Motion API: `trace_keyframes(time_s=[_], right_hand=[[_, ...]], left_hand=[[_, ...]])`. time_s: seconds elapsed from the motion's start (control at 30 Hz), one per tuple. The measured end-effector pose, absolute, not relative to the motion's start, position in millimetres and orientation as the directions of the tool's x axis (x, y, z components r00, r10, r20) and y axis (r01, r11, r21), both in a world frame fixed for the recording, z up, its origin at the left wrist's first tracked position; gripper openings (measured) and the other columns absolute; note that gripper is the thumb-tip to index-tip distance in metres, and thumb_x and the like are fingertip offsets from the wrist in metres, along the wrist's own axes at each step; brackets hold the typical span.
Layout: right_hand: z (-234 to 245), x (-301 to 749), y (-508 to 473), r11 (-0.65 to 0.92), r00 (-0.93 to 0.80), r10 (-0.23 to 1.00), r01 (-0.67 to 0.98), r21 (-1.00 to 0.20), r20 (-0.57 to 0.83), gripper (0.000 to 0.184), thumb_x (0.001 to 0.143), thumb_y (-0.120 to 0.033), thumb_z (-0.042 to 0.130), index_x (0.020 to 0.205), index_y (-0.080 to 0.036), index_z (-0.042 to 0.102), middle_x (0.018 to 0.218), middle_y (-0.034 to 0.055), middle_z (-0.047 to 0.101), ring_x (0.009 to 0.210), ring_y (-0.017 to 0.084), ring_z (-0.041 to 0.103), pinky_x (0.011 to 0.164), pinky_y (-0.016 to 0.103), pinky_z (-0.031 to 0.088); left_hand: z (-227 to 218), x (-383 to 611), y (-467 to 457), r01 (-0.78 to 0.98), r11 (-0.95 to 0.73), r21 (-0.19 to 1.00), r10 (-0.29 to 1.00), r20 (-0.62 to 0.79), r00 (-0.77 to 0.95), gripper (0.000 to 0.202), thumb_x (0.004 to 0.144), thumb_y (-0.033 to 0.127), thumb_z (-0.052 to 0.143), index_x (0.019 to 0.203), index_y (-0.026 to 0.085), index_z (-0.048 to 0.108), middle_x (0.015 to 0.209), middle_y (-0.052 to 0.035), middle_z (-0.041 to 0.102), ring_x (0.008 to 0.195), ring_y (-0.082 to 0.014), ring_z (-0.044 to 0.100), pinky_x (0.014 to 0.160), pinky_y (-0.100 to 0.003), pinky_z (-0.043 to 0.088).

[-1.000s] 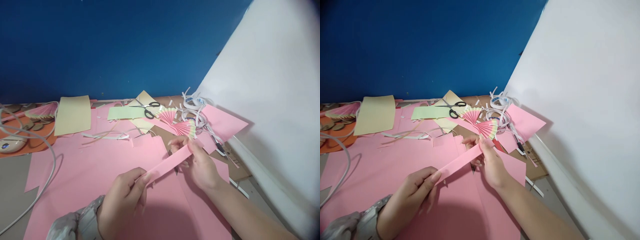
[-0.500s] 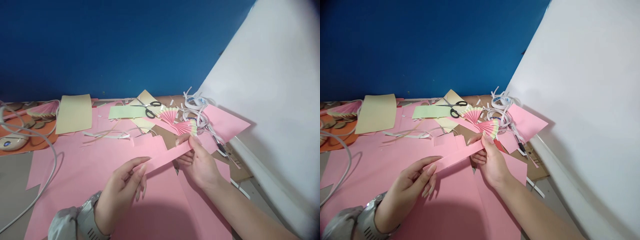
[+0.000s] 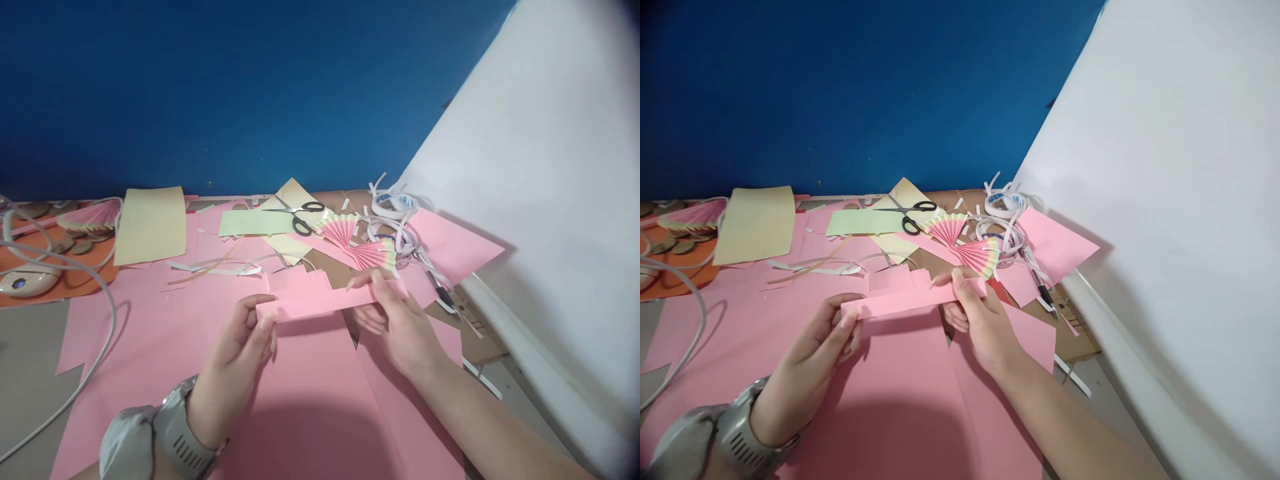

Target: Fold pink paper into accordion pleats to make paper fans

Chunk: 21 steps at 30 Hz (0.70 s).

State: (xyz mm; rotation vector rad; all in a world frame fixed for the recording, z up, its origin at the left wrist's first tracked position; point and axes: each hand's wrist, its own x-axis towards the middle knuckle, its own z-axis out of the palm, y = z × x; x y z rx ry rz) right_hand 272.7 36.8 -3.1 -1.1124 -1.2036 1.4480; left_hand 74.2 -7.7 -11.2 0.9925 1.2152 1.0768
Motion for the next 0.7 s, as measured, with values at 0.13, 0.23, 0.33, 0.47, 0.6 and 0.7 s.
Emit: trace_keyframes(time_s=[0.13, 0.23, 0.33, 0.47, 0.6, 0.7], right_hand=[[-0.1, 280.1, 40.3, -0.011, -0.043, 0.999, 0.266, -0.964, -0.023, 0.027, 0.083, -0.038, 0.058, 0.106, -0.026, 0.053, 0.077, -0.0005, 0.056, 0.065, 0.014, 0.052, 0.056, 0.025, 0.041], [6.9, 283.5, 39.7, 0.198, -0.110, 0.980, 0.552, -0.810, 0.164, 0.031, 0.083, -0.033, 0.058, 0.113, -0.027, 0.053, 0.110, 0.0046, 0.055, 0.101, 0.022, 0.051, 0.085, 0.035, 0.039], [16.2, 279.2, 33.0, 0.366, -0.395, 0.907, 0.571, -0.735, 0.145, 0.020, 0.089, -0.031, 0.050, 0.106, -0.024, 0.058, 0.106, 0.0054, 0.060, 0.103, 0.023, 0.051, 0.093, 0.036, 0.032], [21.1, 266.8, 21.7, 0.221, -0.650, 0.737, 0.488, -0.844, -0.182, 0.023, 0.090, -0.037, 0.046, 0.080, -0.019, 0.056, 0.072, -0.0008, 0.058, 0.064, 0.013, 0.051, 0.059, 0.023, 0.036], [19.2, 260.7, 16.6, -0.040, -0.596, 0.720, 0.474, -0.880, -0.354, 0.036, 0.090, -0.044, 0.043, 0.064, -0.018, 0.040, 0.060, -0.0050, 0.043, 0.053, 0.009, 0.044, 0.049, 0.020, 0.031], [20.3, 260.4, 15.5, -0.222, -0.655, 0.626, 0.371, -0.902, -0.423, 0.037, 0.093, -0.043, 0.033, 0.066, -0.019, 0.039, 0.059, -0.0046, 0.046, 0.053, 0.010, 0.051, 0.052, 0.021, 0.037]], left_hand=[[-10.4, 69.5, -6.7, 0.070, 0.130, 0.989, 0.991, -0.129, -0.022, 0.020, 0.093, 0.037, 0.038, 0.086, 0.021, 0.047, 0.053, 0.0083, 0.042, 0.049, -0.0075, 0.040, 0.050, -0.020, 0.037], [-9.3, 68.5, -6.0, 0.123, 0.132, 0.984, 0.991, -0.130, -0.024, 0.025, 0.094, 0.037, 0.036, 0.077, 0.020, 0.045, 0.049, 0.0083, 0.044, 0.046, -0.0077, 0.040, 0.048, -0.020, 0.036], [-9.5, 68.4, -6.2, 0.139, 0.173, 0.975, 0.984, -0.176, 0.009, 0.028, 0.093, 0.038, 0.037, 0.073, 0.020, 0.044, 0.045, 0.0085, 0.045, 0.041, -0.0073, 0.039, 0.046, -0.020, 0.035], [-11.8, 68.5, -8.9, 0.127, 0.202, 0.971, 0.972, -0.215, 0.097, 0.032, 0.089, 0.042, 0.043, 0.067, 0.019, 0.042, 0.044, 0.0079, 0.046, 0.041, -0.0073, 0.040, 0.046, -0.020, 0.035], [-12.2, 69.4, -12.6, 0.076, 0.146, 0.986, 0.964, -0.159, 0.212, 0.031, 0.091, 0.042, 0.039, 0.071, 0.019, 0.045, 0.049, 0.0065, 0.048, 0.045, -0.0077, 0.043, 0.049, -0.020, 0.036], [-10.3, 69.9, -14.7, 0.096, 0.082, 0.992, 0.955, -0.106, 0.278, 0.030, 0.093, 0.039, 0.037, 0.074, 0.019, 0.048, 0.053, 0.0050, 0.051, 0.050, -0.0083, 0.046, 0.054, -0.020, 0.038]])
